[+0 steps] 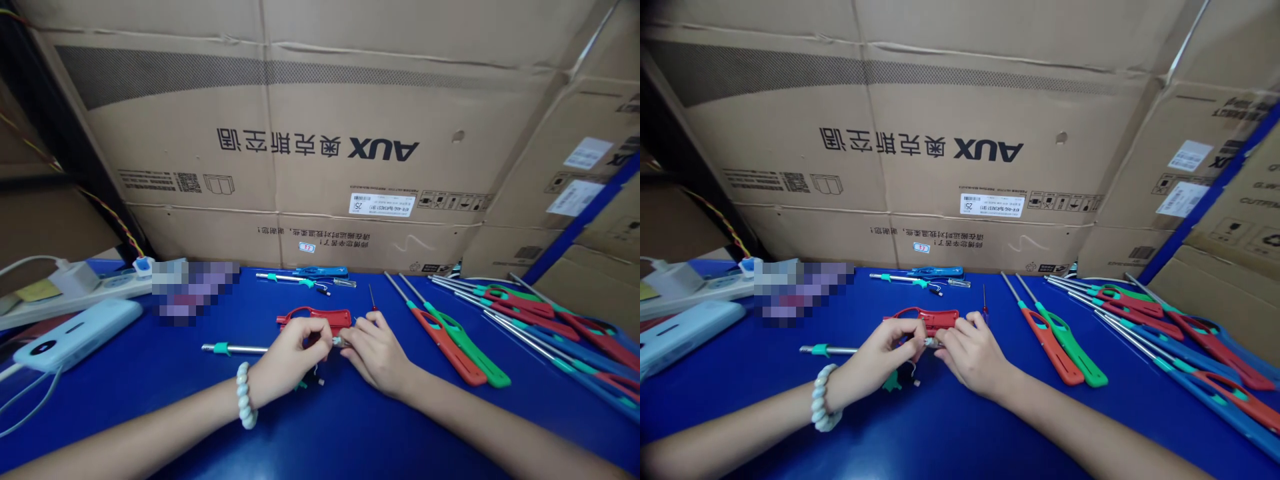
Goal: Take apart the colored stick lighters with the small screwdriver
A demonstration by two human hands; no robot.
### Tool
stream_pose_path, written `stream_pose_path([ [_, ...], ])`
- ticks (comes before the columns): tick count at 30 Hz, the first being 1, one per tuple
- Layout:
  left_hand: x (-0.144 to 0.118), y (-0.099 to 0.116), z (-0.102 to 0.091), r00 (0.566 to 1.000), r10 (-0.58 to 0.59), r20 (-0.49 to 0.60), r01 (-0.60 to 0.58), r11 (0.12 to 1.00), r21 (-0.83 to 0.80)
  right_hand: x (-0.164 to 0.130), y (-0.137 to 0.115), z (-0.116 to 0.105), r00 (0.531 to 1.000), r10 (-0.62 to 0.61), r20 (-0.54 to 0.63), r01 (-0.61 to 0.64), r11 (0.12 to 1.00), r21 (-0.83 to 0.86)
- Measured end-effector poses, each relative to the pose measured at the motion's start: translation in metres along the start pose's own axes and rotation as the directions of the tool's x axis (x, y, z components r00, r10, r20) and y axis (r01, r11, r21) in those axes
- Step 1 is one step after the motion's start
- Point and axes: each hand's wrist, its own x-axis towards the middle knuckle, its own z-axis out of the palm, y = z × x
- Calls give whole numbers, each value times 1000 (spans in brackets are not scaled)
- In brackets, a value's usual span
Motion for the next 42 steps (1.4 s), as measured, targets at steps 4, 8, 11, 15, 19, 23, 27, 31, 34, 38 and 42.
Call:
stream_pose_path([
  [4,10,-1,5,1000,-5,-28,4,999,-53,-3,3,3,997,66,-35,-64,997,52],
  [8,16,6,12,994,-77,-79,67,991,-116,-6,4,4,985,171,-33,-166,978,126],
  [11,20,12,16,986,-107,-127,86,984,-157,-7,7,4,948,315,-49,-301,933,196],
  [15,30,12,7,985,-36,-169,20,995,-95,-7,13,5,821,566,-76,-530,804,270],
  [19,45,4,-13,989,146,10,-134,875,466,-7,17,6,767,637,-82,-593,751,290],
  [23,57,-7,-22,974,148,173,-228,615,755,-6,18,6,715,695,-68,-640,691,335],
  [27,60,-16,-18,968,132,215,-252,505,825,-4,20,5,665,746,-29,-679,620,392],
  [31,60,-18,-13,956,132,261,-292,417,861,-3,21,5,660,751,-32,-680,615,400],
  [34,62,-14,-12,948,142,284,-317,364,876,-4,21,5,660,750,-38,-677,616,403],
  [38,70,-8,-9,936,161,314,-351,326,878,-4,21,5,661,749,-37,-673,614,413],
  [42,84,-9,3,905,174,387,-423,295,857,-4,22,5,648,761,-44,-675,599,431],
])
